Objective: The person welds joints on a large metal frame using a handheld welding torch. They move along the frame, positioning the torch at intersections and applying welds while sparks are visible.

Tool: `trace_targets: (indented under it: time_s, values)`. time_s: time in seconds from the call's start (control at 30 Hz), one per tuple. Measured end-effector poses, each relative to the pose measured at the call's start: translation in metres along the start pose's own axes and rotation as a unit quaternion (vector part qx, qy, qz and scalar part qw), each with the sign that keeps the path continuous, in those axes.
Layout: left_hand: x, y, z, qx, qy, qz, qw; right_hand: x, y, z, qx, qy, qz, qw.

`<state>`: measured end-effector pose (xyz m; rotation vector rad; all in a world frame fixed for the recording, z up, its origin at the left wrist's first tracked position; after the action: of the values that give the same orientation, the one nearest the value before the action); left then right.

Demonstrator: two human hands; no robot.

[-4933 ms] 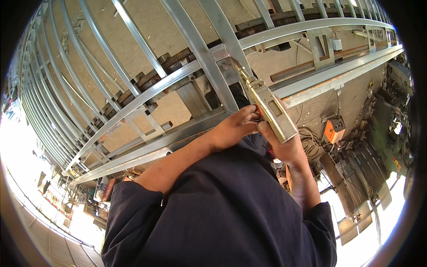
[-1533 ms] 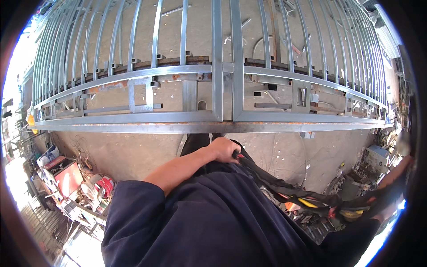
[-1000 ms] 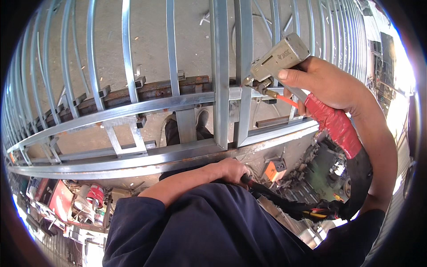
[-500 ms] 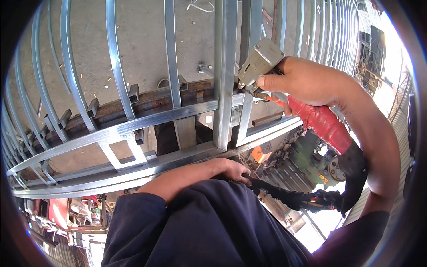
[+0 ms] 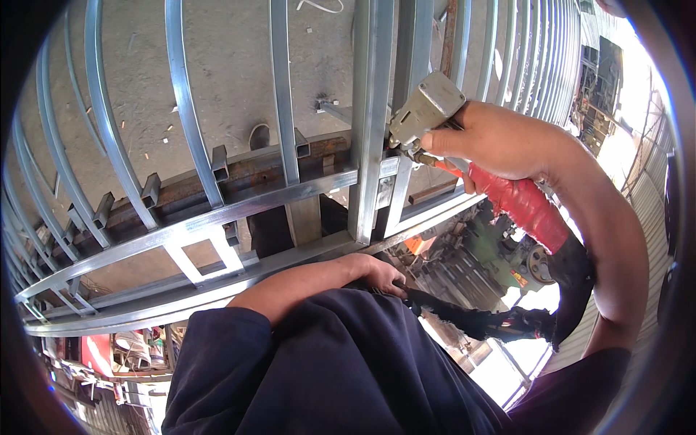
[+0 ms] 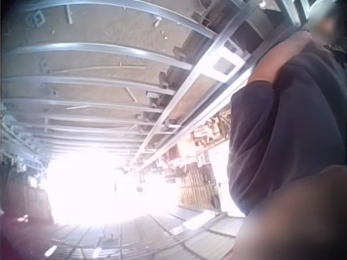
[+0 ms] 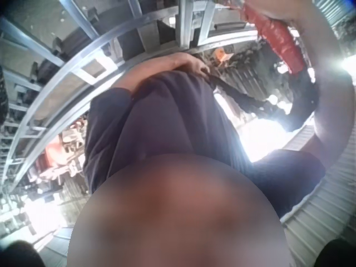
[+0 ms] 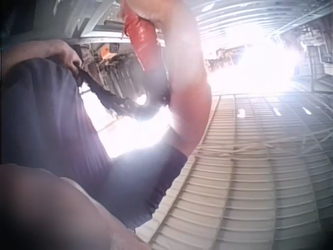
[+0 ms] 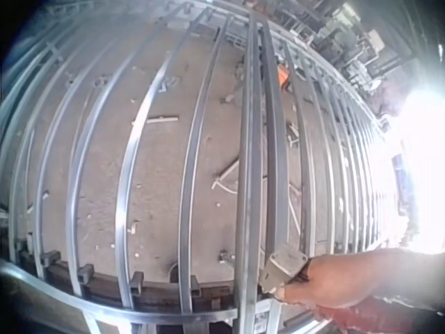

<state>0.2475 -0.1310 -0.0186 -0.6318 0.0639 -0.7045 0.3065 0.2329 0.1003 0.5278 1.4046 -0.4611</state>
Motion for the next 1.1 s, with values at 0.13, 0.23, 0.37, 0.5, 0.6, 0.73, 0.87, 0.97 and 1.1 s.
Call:
trace_targets:
  time_s: [0.13,0.23,0.37,0.5,0.6,0.73,0.87,0.97,1.1]
  values:
    - [-0.002,0.0,0.001,0.009,-0.004,-0.001,1.0,-0.003,0.0,-0.005,-0.017,-0.01,0.013,1.0]
    - [-0.003,0.0,0.001,0.001,-0.009,-0.004,1.0,0.001,0.001,-0.005,-0.034,0.006,0.019,0.999]
    - [-0.004,-0.001,0.002,0.024,-0.009,-0.005,1.0,0.006,0.002,-0.003,-0.059,0.015,0.013,0.998]
    - [-0.005,-0.004,0.003,0.031,0.0,-0.008,0.999,0.003,-0.002,-0.006,-0.05,-0.01,0.003,0.999]
    - [-0.005,-0.005,0.002,0.047,0.013,-0.005,0.999,0.001,-0.003,-0.009,-0.052,-0.005,0.002,0.999]
    - [-0.006,-0.005,0.004,0.049,0.019,-0.024,0.998,0.0,-0.003,-0.007,-0.054,-0.019,0.001,0.998]
    - [-0.004,-0.006,0.001,0.055,0.016,-0.024,0.998,-0.002,-0.002,-0.01,-0.069,-0.022,-0.008,0.997]
    - [0.001,-0.007,-0.001,0.062,0.015,-0.026,0.998,-0.003,-0.002,-0.009,-0.068,-0.012,-0.006,0.998]
    - [0.002,-0.006,-0.003,0.064,0.017,-0.024,0.998,-0.004,-0.002,-0.004,-0.06,-0.013,-0.001,0.998]
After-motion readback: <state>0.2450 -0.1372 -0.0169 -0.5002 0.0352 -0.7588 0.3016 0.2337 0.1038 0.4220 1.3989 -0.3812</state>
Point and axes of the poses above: each hand's wrist, its own x-axis towards the middle knuckle, its own y-axis out of the back of the hand, z = x × y, the point moved 6 cm from there along x, towards the middle knuckle
